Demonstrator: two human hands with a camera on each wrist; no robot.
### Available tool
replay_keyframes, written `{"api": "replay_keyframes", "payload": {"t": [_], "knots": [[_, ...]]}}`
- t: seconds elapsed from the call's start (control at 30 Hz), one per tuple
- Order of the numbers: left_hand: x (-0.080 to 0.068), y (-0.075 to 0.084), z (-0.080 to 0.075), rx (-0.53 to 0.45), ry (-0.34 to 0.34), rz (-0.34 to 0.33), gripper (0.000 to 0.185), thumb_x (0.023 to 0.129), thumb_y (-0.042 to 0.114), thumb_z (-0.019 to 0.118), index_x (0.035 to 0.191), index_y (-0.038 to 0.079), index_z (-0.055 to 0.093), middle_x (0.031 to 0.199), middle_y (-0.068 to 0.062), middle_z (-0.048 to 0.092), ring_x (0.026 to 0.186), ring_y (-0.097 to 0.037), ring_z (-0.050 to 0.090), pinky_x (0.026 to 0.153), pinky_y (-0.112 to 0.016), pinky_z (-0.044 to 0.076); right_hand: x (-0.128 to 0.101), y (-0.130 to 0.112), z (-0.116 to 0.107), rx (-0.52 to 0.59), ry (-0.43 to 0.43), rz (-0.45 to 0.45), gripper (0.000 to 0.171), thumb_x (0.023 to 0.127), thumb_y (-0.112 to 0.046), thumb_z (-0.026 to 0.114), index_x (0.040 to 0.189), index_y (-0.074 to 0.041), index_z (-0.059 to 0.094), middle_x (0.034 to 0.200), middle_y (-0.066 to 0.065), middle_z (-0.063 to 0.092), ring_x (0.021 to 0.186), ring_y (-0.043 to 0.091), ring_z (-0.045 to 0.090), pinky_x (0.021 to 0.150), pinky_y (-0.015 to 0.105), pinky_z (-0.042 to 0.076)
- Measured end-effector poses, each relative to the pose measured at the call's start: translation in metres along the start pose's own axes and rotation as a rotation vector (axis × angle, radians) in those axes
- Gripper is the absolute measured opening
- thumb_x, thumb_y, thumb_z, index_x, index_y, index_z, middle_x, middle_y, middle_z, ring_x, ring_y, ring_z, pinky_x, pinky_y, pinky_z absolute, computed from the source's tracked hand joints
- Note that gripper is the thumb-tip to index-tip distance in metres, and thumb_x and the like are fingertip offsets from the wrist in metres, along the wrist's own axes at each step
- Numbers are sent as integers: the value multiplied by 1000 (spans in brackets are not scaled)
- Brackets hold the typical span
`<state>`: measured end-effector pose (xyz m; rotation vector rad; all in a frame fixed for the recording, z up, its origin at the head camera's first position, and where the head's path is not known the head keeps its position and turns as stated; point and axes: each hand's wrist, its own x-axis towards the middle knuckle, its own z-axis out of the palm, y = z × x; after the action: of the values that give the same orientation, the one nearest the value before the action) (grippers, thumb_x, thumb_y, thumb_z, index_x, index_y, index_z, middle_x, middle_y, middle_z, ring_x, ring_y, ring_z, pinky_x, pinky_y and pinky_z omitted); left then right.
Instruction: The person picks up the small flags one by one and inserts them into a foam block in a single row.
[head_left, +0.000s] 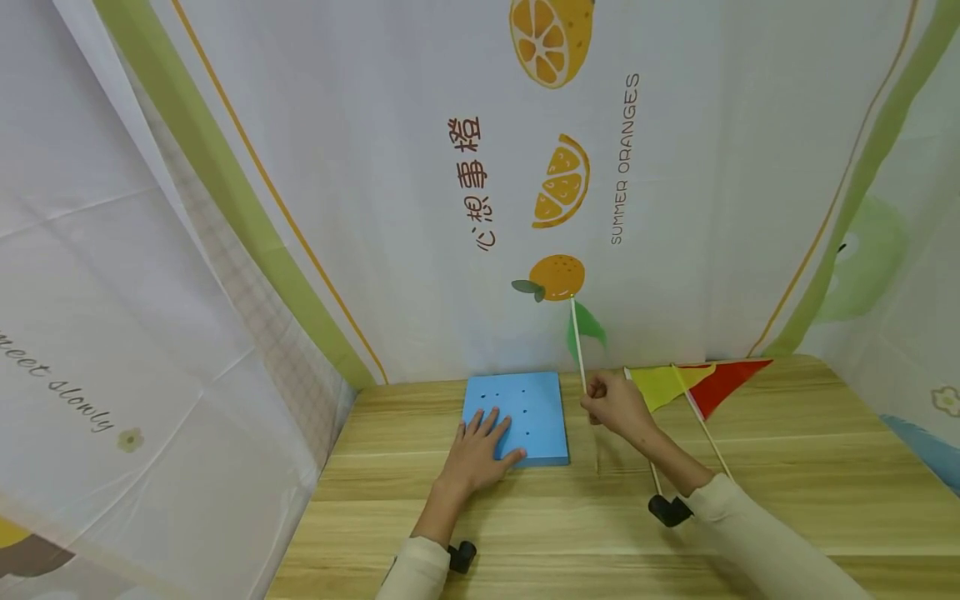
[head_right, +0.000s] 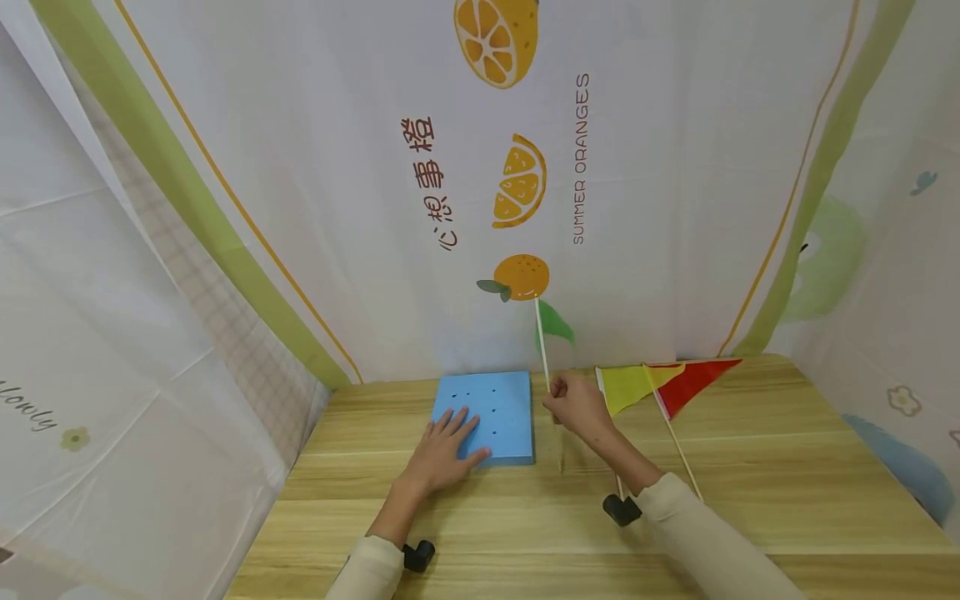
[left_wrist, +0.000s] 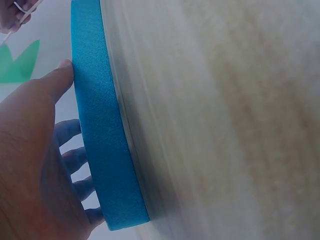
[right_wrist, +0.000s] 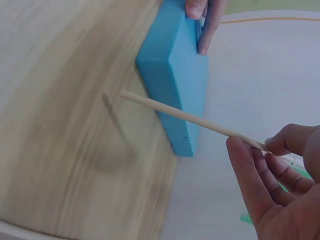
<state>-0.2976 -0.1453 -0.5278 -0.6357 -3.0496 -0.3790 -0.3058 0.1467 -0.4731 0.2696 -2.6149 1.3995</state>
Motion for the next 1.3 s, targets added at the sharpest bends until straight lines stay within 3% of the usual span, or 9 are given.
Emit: {"api": "replay_keyframes", "payload": {"t": [0.53, 1.03, 1.3], "knots": [[-3, 0, 2, 17, 18, 5, 76, 105, 65, 51, 166, 20, 41, 176, -10, 31, 164, -41, 23, 131, -67, 20, 18, -18, -4, 17, 50, -67, 8, 96, -5, 67, 91, -3, 62, 80, 12, 73, 69, 29, 77, 58, 27, 61], [0, -1, 4, 30, 10, -4, 78, 105, 69, 49, 167, 22, 41, 176, -8, 30, 165, -39, 23, 132, -65, 20, 33, -38, 5, -66, 83, -91, 10, 98, -17, 71, 97, -8, 66, 88, 9, 77, 71, 22, 77, 57, 27, 54], [-1, -1, 4, 22, 8, -4, 78, 105, 68, 49, 167, 22, 40, 177, -8, 29, 165, -39, 22, 132, -65, 20, 40, -46, 9, -22, 88, -128, 8, 98, -13, 70, 97, -5, 67, 89, 12, 76, 69, 17, 74, 61, 26, 59]]}}
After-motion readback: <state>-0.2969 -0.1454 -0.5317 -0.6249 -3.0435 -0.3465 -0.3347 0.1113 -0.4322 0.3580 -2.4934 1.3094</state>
